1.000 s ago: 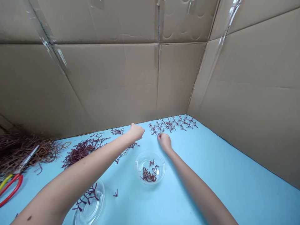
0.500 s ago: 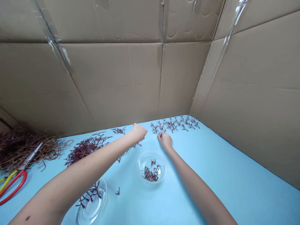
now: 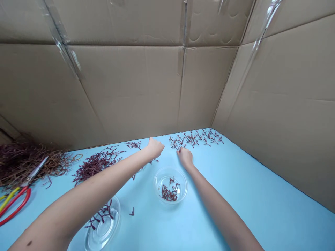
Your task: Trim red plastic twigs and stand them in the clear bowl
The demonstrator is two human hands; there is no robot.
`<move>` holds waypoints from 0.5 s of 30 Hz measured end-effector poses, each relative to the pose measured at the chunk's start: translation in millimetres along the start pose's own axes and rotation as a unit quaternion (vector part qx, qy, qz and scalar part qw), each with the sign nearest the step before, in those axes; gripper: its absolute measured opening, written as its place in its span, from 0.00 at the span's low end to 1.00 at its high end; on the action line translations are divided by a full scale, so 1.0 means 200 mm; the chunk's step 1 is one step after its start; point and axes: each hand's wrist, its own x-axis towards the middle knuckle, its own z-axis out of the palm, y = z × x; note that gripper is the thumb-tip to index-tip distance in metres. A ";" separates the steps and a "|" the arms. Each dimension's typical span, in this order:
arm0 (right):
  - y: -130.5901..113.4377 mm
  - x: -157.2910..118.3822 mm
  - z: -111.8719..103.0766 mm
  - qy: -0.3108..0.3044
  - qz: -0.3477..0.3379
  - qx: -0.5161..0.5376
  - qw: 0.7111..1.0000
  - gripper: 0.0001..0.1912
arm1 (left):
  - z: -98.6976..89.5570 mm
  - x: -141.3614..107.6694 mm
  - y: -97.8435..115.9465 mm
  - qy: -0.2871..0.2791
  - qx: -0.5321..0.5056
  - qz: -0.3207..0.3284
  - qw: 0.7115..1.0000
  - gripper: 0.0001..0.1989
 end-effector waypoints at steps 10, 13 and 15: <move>0.06 -0.04 -0.01 0.073 -0.010 0.039 0.996 0.13 | -0.10 -0.12 -0.05 0.028 0.027 0.014 0.999 0.13; 0.12 -0.07 -0.03 0.088 -0.011 0.047 0.995 0.13 | -0.14 -0.19 -0.09 0.076 0.033 0.016 0.996 0.08; 0.17 -0.10 -0.04 0.091 -0.014 0.051 0.994 0.12 | -0.17 -0.24 -0.12 0.107 0.038 0.013 0.993 0.11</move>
